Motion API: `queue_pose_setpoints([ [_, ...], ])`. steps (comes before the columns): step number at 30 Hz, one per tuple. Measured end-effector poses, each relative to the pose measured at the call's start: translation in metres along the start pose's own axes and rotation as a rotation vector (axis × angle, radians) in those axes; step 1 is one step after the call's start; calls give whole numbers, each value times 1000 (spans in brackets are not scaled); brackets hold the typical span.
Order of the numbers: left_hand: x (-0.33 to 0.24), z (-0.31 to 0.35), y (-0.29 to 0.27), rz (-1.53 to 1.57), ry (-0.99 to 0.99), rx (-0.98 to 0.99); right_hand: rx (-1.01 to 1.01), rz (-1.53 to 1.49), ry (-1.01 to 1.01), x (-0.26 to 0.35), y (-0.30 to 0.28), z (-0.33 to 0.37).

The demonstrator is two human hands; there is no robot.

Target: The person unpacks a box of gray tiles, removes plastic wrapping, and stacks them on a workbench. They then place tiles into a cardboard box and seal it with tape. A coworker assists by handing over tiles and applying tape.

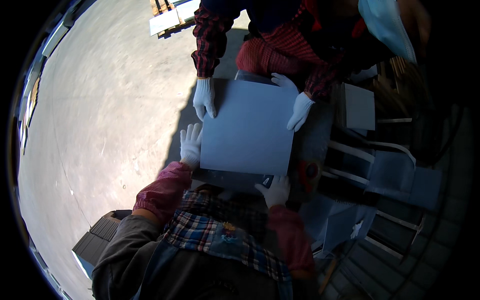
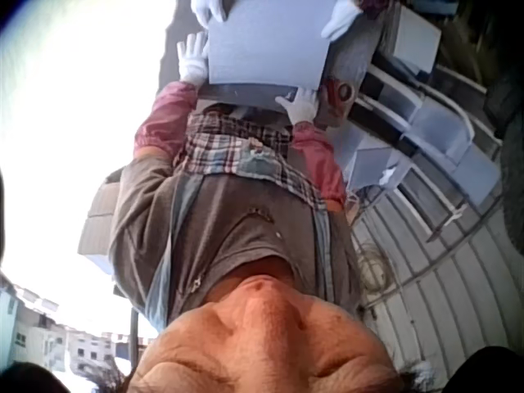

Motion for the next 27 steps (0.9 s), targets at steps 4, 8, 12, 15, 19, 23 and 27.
queue_pose_setpoints([
  [4, 22, 10, 29, 541, -250, -50, -62, -28, 35, -2, 6, 18],
  [8, 27, 25, 62, 1415, -487, 81, -23, -128, 32, -13, 22, 35],
  [12, 36, 42, 66, 1535, -792, 279, -17, -392, 243, -31, 31, 61],
  [15, 51, 71, 76, 1496, -766, 205, 70, -485, 248, -47, 35, 85],
  [19, 76, 116, 97, 1497, -892, 3, 171, -570, 249, -55, 31, 110],
  [23, 101, 191, 110, 1496, -973, -140, 191, -478, 77, -73, 59, 115],
  [27, 110, 265, 69, 1335, -974, -221, 142, -367, 16, -86, 72, 113],
])
Point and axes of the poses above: each hand's wrist, its own z-axis away from the middle knuckle, its own y-axis out of the palm, x = y × z, the point moved 4 cm from there along -z, towards the middle knuckle, and after that the axes turned 3 degrees about z, right-handed, at the moved point
